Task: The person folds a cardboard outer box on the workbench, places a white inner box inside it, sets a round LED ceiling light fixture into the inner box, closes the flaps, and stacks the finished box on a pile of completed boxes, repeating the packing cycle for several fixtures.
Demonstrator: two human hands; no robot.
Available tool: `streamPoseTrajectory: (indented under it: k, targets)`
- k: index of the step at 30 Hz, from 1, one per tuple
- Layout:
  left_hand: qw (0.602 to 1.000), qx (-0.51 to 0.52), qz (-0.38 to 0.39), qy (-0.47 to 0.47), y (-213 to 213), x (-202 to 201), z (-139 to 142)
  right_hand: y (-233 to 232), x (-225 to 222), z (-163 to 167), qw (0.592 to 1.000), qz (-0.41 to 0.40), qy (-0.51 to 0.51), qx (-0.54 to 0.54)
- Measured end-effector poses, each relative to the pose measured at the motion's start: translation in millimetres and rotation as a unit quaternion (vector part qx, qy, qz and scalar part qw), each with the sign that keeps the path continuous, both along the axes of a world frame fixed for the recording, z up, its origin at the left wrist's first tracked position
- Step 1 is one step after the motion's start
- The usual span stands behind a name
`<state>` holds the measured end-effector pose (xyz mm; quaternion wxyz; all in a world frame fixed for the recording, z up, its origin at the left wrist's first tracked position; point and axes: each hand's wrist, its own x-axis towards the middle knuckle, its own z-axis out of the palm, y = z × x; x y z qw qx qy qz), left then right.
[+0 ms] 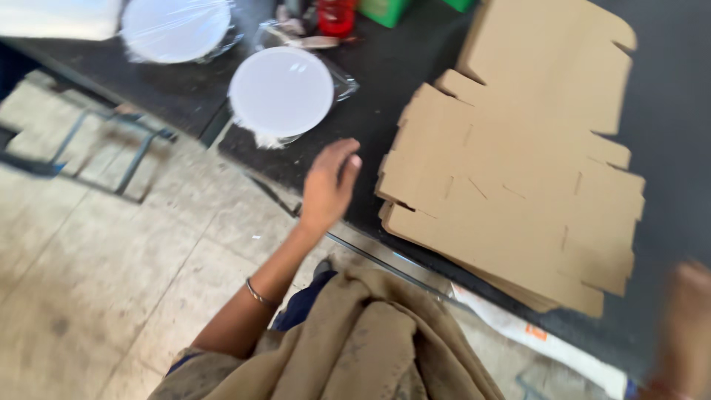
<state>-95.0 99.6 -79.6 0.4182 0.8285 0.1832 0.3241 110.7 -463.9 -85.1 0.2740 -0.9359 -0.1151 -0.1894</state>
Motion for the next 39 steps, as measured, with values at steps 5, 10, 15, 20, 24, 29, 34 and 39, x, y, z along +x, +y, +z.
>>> streamPoseTrajectory:
  k: [5, 10, 15, 20, 24, 29, 34, 39]
  targets:
    - [0.993, -0.022, -0.117, -0.009, -59.0, 17.2, -22.7, 83.9, -8.1, -29.9, 0.997, -0.037, 0.051, -0.051]
    - [0.994, -0.060, -0.079, -0.036, -74.6, 33.6, -32.0, 101.3, -26.4, -8.4, 0.989, -0.074, 0.094, -0.088]
    - [0.994, -0.063, -0.085, -0.032, -71.1, 41.0, -30.3, 129.4, -23.8, -0.2, 0.976, -0.089, 0.006, -0.200]
    - [0.997, -0.034, -0.066, -0.026, -76.6, 41.9, -34.0, 244.3, -17.3, -16.4, 0.994, 0.086, 0.050, -0.043]
    - [0.997, -0.021, -0.063, -0.047, -75.7, 46.6, -46.4, 310.7, -48.2, -18.9, 0.989, 0.139, 0.020, -0.053]
    - [0.993, -0.074, -0.075, -0.051, -63.3, 45.1, -51.8, 303.7, -105.1, 16.7, 0.937, 0.336, 0.054, -0.078]
    - [0.991, -0.123, -0.053, -0.013, -45.7, 36.0, -44.0, 222.7, -159.2, 30.7, 0.849, 0.493, 0.190, -0.015]
    - [0.998, -0.036, -0.045, -0.004, -57.5, 36.7, -46.5, 132.0, -77.8, -0.1, 0.995, 0.003, -0.051, -0.081]
